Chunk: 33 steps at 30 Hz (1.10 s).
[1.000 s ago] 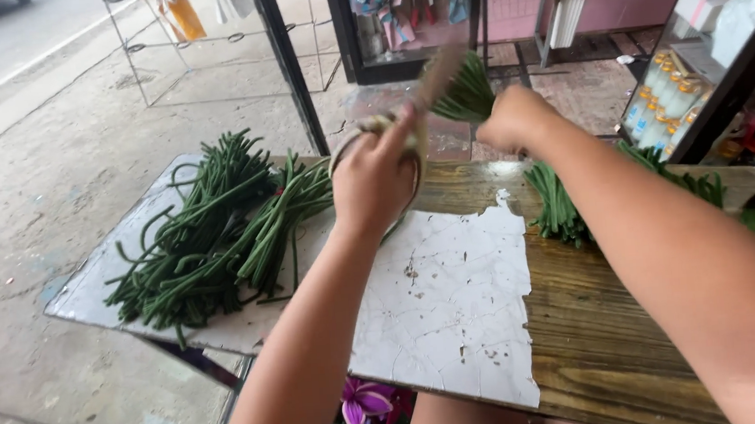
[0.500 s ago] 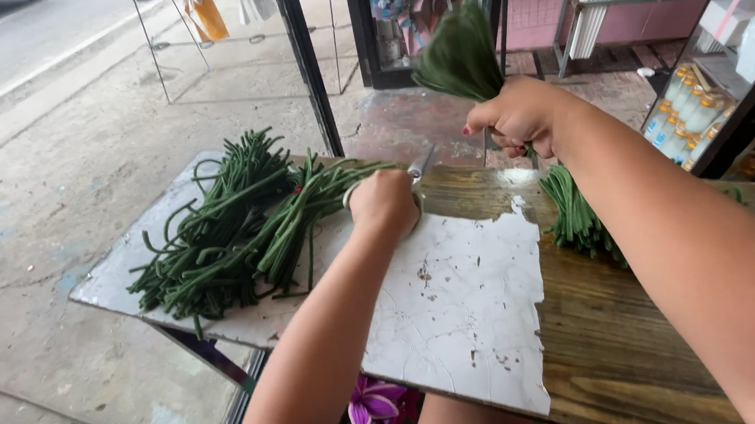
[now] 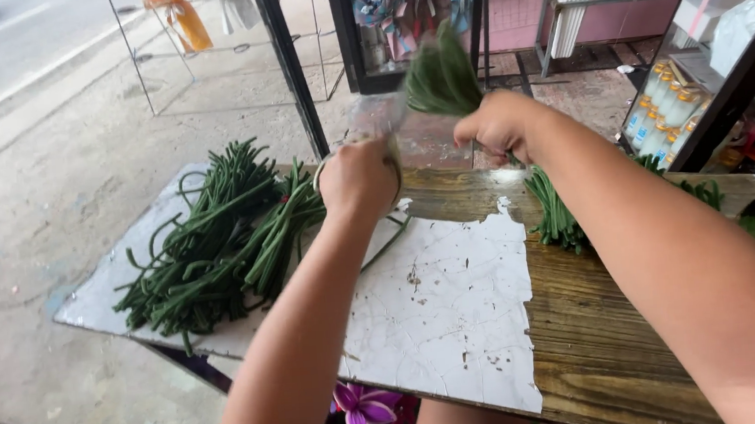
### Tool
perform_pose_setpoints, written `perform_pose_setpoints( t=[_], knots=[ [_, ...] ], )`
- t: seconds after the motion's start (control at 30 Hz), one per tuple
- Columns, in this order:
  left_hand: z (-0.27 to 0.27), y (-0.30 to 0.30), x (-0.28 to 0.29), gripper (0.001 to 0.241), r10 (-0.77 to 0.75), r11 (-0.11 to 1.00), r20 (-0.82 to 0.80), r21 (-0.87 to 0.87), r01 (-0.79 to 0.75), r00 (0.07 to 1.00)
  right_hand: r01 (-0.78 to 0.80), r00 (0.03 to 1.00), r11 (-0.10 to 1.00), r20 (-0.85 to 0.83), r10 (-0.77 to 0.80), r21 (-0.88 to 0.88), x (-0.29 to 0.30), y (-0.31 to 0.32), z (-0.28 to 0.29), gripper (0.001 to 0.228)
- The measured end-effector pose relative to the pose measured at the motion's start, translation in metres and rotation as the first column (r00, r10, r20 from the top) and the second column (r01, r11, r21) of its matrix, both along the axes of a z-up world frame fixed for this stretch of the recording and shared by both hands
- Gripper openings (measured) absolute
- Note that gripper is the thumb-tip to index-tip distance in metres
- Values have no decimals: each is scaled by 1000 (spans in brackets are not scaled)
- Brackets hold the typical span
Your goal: The person gathers bundles of long green flower stems by hand and cuts the ends even using shears.
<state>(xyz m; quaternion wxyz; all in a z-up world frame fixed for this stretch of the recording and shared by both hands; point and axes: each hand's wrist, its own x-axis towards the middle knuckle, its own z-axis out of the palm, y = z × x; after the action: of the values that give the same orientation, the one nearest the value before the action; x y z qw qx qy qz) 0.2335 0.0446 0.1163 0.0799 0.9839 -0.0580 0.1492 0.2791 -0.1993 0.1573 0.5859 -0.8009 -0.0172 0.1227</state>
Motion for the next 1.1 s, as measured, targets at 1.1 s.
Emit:
perform_pose_setpoints(
  t=[1.1],
  knots=[
    [-62,73,-97,55,88,995,-324,62,-72,942,460,849,886,-319,-422,51,-91,-8,-149,47]
  ],
)
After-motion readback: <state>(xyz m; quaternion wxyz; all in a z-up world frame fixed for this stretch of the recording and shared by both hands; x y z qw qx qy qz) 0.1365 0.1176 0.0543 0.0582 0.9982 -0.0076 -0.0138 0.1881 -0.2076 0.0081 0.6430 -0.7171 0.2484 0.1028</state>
